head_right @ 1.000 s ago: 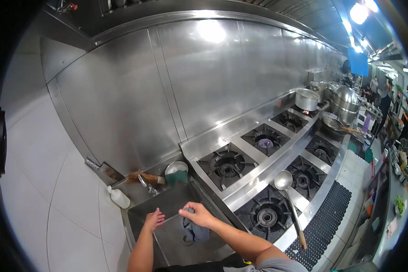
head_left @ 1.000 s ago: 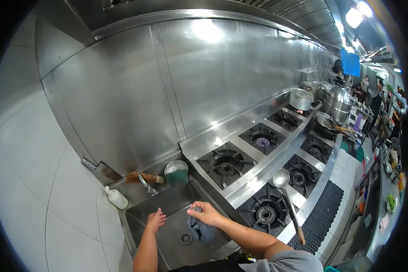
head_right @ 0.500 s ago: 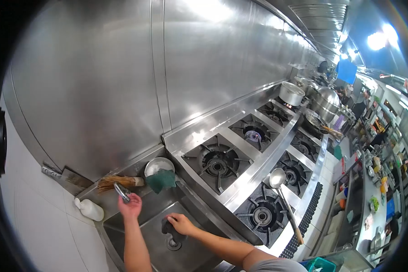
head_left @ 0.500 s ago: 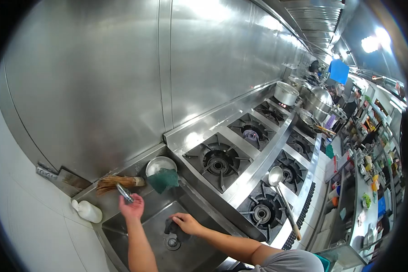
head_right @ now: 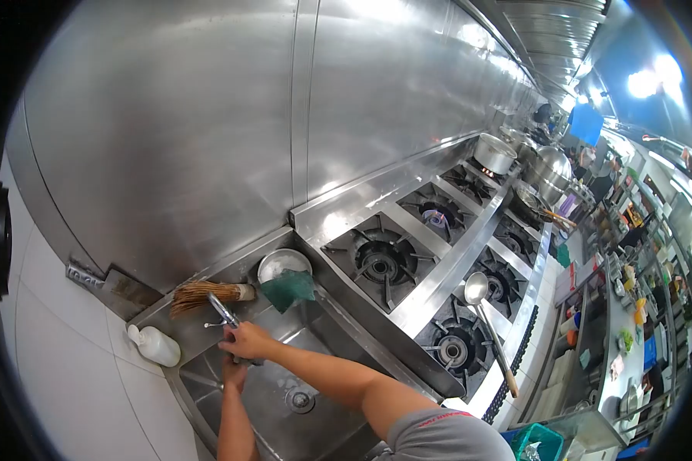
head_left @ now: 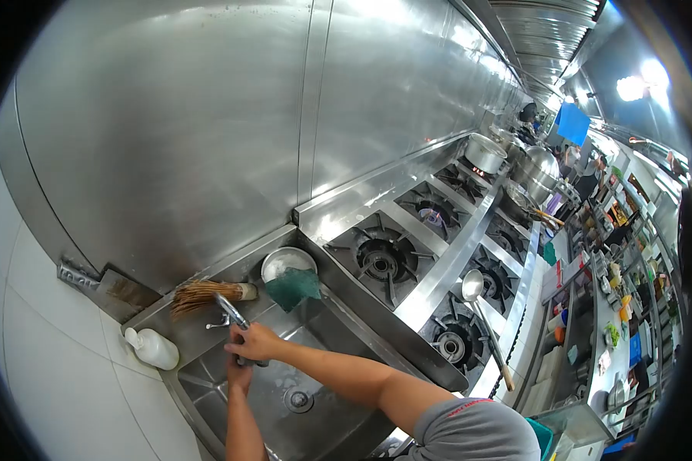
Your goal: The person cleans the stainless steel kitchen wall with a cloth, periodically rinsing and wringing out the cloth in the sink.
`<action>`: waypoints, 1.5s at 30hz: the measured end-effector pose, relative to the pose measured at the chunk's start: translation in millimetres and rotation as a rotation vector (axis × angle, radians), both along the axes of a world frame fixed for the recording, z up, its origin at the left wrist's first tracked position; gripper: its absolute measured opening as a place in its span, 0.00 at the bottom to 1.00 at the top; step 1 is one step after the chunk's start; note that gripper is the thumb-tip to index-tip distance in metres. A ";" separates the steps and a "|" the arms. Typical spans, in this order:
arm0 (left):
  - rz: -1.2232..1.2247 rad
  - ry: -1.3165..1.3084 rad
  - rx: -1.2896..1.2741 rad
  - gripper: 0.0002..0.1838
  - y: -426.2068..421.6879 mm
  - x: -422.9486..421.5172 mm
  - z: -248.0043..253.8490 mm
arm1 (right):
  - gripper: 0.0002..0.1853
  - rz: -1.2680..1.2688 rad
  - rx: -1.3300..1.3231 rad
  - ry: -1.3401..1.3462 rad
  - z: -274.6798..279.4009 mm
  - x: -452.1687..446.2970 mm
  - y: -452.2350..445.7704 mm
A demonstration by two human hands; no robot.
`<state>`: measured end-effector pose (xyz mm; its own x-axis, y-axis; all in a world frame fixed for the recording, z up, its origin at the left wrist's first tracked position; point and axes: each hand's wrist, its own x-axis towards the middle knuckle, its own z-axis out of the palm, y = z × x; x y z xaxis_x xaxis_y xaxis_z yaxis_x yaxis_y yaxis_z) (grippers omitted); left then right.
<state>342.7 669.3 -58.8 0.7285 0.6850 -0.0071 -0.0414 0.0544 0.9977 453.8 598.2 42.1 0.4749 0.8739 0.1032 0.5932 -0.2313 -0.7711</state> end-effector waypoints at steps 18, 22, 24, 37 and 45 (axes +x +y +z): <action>-0.195 -0.151 0.073 0.17 1.4 30.0 87.1 | 0.04 0.000 0.162 0.443 -56.2 38.2 -72.3; -0.148 -0.261 -0.504 0.17 11.3 -8.6 79.2 | 0.08 0.098 0.283 0.469 -21.8 39.8 -68.7; -0.126 -0.263 -0.532 0.16 14.2 -24.7 69.6 | 0.09 0.117 0.236 0.659 -16.4 36.0 -63.1; -0.127 -0.233 -0.372 0.11 11.2 -16.7 67.7 | 0.16 0.034 0.176 0.518 -10.7 47.2 -47.7; -0.066 -0.127 -0.317 0.08 -6.7 15.8 80.5 | 0.08 0.177 0.241 0.602 -25.2 23.2 -52.0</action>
